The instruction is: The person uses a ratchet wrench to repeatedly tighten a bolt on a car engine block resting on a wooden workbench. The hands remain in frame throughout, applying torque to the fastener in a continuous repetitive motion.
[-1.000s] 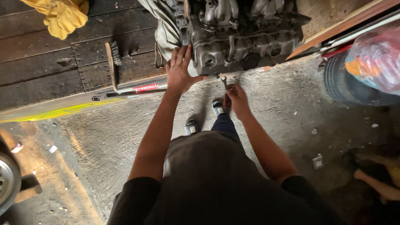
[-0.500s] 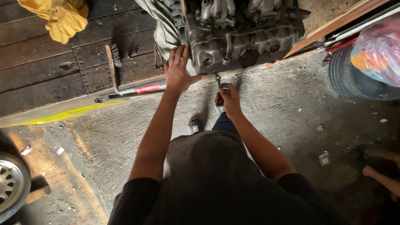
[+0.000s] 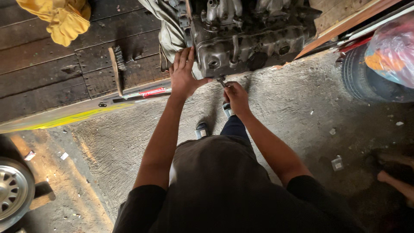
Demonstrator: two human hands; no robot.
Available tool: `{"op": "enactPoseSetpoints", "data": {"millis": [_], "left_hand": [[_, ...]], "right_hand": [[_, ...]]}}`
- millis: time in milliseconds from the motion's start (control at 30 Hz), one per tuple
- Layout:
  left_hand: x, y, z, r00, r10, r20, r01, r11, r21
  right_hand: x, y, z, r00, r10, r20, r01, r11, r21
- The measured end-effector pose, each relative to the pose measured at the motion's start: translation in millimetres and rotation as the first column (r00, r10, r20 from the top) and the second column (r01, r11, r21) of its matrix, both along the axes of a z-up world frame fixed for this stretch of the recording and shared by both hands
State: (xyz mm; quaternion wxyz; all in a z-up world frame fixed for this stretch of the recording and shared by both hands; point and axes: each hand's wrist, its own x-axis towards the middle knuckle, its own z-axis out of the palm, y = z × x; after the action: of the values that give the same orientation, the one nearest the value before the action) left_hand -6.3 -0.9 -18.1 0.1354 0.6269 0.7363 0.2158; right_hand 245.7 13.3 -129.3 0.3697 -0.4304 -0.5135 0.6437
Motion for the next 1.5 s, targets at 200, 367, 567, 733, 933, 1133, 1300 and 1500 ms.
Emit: {"op": "enactPoseSetpoints", "data": {"millis": [200, 367, 567, 733, 933, 1133, 1300, 1500], "left_hand": [[-1, -1, 0, 1.000, -0.003, 0.013, 0.004, 1.000, -0.005], [1, 3, 3, 1.000, 0.012, -0.020, -0.014, 0.992, -0.124], [1, 4, 8, 1.000, 0.007, -0.026, -0.011, 0.988, -0.155], [1, 4, 7, 1.000, 0.005, -0.031, -0.009, 0.988, -0.153], [0, 0, 4, 1.000, -0.001, 0.012, 0.002, 0.998, -0.068], [1, -2, 5, 0.999, 0.002, 0.033, -0.002, 1.000, -0.002], [1, -2, 8, 0.999, 0.000, 0.046, 0.002, 0.999, -0.042], [1, 2, 11, 1.000, 0.006, 0.012, -0.004, 0.992, -0.123]], "right_hand": [[5, -15, -20, 0.995, -0.079, -0.053, 0.082, 0.996, 0.042], [6, -15, -21, 0.993, -0.062, -0.101, 0.072, 0.992, 0.099], [9, -9, -3, 0.974, -0.107, 0.199, 0.061, 0.973, 0.224], [25, 13, 38, 0.843, -0.210, 0.495, -0.139, 0.804, 0.579], [33, 35, 118, 0.557, -0.249, 0.792, -0.580, 0.566, 0.586], [14, 39, 162, 0.312, -0.282, 0.907, -0.752, 0.510, 0.417], [23, 35, 148, 0.505, -0.064, 0.861, -0.490, 0.800, 0.347], [27, 1, 76, 0.963, 0.031, 0.268, 0.019, 0.983, -0.182]]}}
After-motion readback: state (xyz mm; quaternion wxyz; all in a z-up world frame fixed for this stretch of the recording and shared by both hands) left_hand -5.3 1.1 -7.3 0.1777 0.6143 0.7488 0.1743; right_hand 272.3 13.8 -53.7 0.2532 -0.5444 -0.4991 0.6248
